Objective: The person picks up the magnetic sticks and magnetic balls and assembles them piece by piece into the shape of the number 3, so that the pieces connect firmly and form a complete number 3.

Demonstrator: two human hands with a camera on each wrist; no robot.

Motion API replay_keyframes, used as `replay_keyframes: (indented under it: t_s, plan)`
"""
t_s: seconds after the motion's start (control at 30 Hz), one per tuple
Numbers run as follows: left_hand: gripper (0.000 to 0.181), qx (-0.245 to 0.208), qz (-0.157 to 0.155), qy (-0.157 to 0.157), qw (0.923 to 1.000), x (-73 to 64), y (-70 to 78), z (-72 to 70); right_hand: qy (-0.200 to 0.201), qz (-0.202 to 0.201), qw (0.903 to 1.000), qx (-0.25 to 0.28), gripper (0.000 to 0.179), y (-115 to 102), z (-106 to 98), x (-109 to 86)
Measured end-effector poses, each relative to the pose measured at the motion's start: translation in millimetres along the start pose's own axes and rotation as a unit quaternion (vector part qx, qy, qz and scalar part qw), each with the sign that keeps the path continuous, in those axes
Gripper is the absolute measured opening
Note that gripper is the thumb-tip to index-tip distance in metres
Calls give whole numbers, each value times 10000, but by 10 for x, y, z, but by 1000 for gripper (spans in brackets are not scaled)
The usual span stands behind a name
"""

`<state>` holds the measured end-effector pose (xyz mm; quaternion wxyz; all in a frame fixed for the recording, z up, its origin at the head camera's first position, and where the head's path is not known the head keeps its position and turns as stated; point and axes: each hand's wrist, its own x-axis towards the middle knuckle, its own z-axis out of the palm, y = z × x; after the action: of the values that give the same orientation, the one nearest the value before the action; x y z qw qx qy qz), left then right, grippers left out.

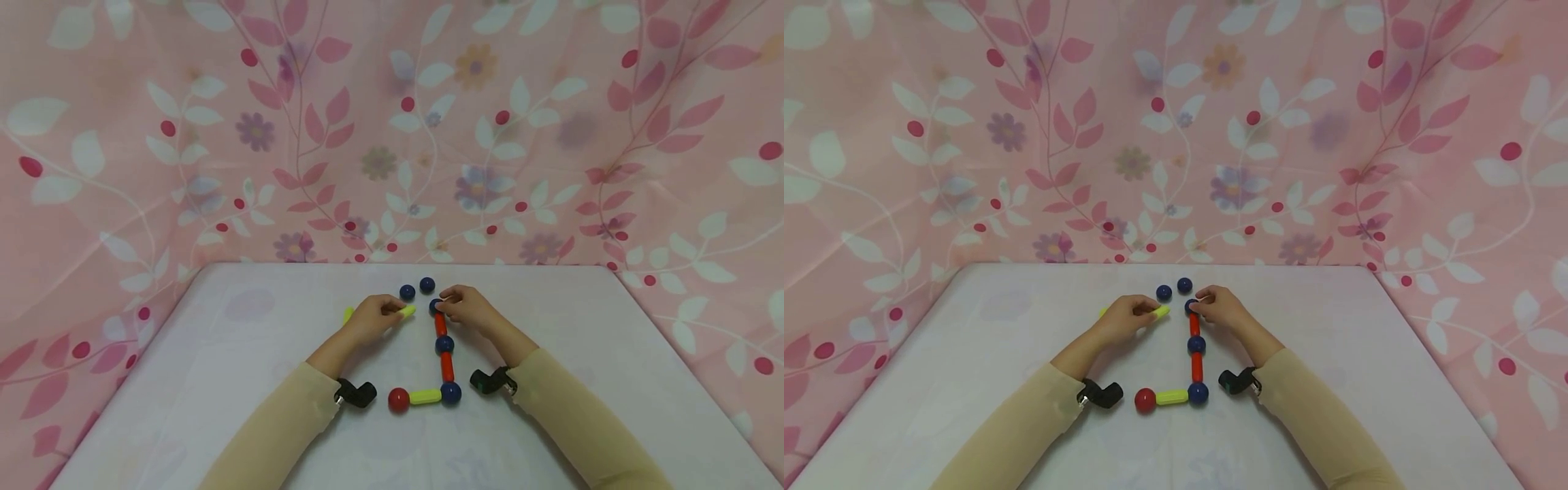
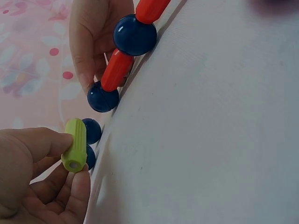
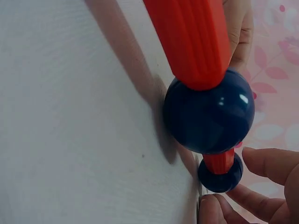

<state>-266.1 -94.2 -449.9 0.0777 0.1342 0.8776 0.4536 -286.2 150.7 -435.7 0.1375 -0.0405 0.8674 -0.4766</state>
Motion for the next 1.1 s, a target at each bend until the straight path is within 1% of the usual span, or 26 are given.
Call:
replay_keyframes:
  t_s: [0.13, 0.37, 0.67, 0.87, 1.1]
  plan:
    - [19, 28, 43, 26, 10000, 21, 3, 13, -16, -81, 9997, -221, 36, -15, 13, 6]
    - [20, -59, 6, -24, 10000, 65, 10, 41, -53, -100, 9994, -321, 35, -20, 16, 14]
    - [20, -210, -58, -120, 9997, 144, 29, 75, -16, -83, 9997, -231, 35, -23, 10, -6]
    - [19, -295, 45, -147, 9994, 183, 39, 117, 8, -59, 9998, -164, 34, -15, 22, 1]
    - [19, -281, 56, -104, 9995, 196, 57, 141, 35, 12, 9999, -108, 34, 0, 32, 4]
